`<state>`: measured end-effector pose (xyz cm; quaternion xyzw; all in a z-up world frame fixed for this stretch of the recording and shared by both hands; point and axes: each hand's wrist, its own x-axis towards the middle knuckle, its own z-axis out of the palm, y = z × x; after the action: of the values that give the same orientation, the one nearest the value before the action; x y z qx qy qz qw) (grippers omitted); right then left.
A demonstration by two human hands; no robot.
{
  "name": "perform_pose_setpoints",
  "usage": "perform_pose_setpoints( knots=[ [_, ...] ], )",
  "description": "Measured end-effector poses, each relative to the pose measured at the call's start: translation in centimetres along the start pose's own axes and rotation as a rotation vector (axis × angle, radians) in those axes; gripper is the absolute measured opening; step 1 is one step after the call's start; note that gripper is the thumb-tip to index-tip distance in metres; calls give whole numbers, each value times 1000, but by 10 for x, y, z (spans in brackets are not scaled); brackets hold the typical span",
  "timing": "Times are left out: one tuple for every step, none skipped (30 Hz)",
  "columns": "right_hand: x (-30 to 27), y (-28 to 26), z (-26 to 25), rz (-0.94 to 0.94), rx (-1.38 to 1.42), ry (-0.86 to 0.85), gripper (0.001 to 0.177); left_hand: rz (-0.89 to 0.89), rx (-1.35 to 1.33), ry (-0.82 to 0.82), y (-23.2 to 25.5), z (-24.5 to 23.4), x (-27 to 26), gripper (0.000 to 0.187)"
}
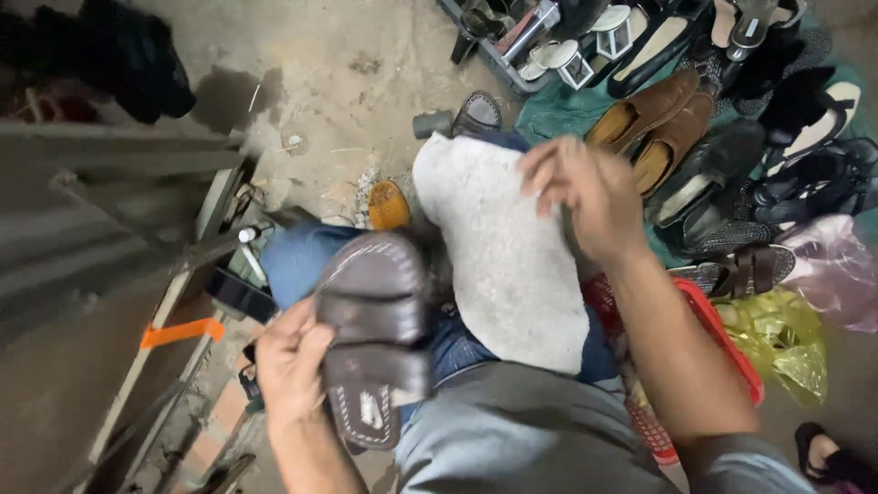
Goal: Hand-stitching the components of a brown leather sandal using a needle and thread.
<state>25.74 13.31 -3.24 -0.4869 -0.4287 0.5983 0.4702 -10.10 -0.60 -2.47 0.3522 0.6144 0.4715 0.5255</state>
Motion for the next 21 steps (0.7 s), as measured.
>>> perform_pose_setpoints(
  knots=[
    [18, 22, -8, 8, -2, 16, 39, -11, 1, -14, -9, -11, 0, 48],
    [35, 45, -17, 163, -12, 144, 38, -22, -65, 1, -17, -23, -1, 46],
    [55, 67, -27, 311, -22, 272, 40, -26, -134, 17, -26, -34, 1, 46],
    [66, 114, -41, 311, -24, 286, 40, -30, -135, 4, -27, -33, 4, 46],
    [75, 162, -56, 208, -312, 171, 39, -28, -29, 22, -27, -33, 5, 49],
    [84, 209, -72, 104, -597, 50, 39, -25, 78, 39, -27, -32, 6, 53],
    [87, 235, -72, 111, -595, 60, 39, -29, 81, 29, -24, -36, 8, 53],
    [90, 262, -72, 254, -654, 8, 24, -76, 258, 21, -22, -39, 9, 49],
    [93, 289, -71, 395, -706, -45, 22, -118, 438, 13, -20, -43, 11, 46],
    [101, 299, -68, 399, -700, -34, 22, -118, 444, 2, -18, -52, 15, 46],
    [108, 310, -64, 322, -794, -79, 30, -84, 599, -92, -14, -61, 18, 46],
    [115, 321, -60, 244, -887, -125, 39, -48, 752, -188, -10, -70, 21, 46],
    [121, 337, -56, 254, -880, -114, 39, -50, 760, -202, -20, -84, 20, 46],
    [127, 353, -51, 116, -995, -154, 53, -126, 659, -254, -30, -99, 20, 51],
    [132, 370, -46, -26, -1108, -200, 69, -206, 555, -299, -40, -115, 17, 56],
    [132, 371, -43, -15, -1102, -195, 69, -212, 562, -307, -45, -111, 20, 56],
    [134, 372, -36, 52, -1126, -244, 80, -138, 342, -347, -50, -107, 19, 55],
    [135, 373, -30, 119, -1148, -293, 91, -64, 120, -383, -53, -103, 19, 54],
    [139, 370, -25, 121, -1138, -296, 91, -69, 129, -381, -55, -108, 23, 54],
    [142, 366, -20, 226, -1113, -344, 96, -112, 93, -475, -57, -113, 27, 57],
    [144, 362, -18, 335, -1087, -387, 100, -157, 54, -575, -58, -117, 32, 60]
  ],
)
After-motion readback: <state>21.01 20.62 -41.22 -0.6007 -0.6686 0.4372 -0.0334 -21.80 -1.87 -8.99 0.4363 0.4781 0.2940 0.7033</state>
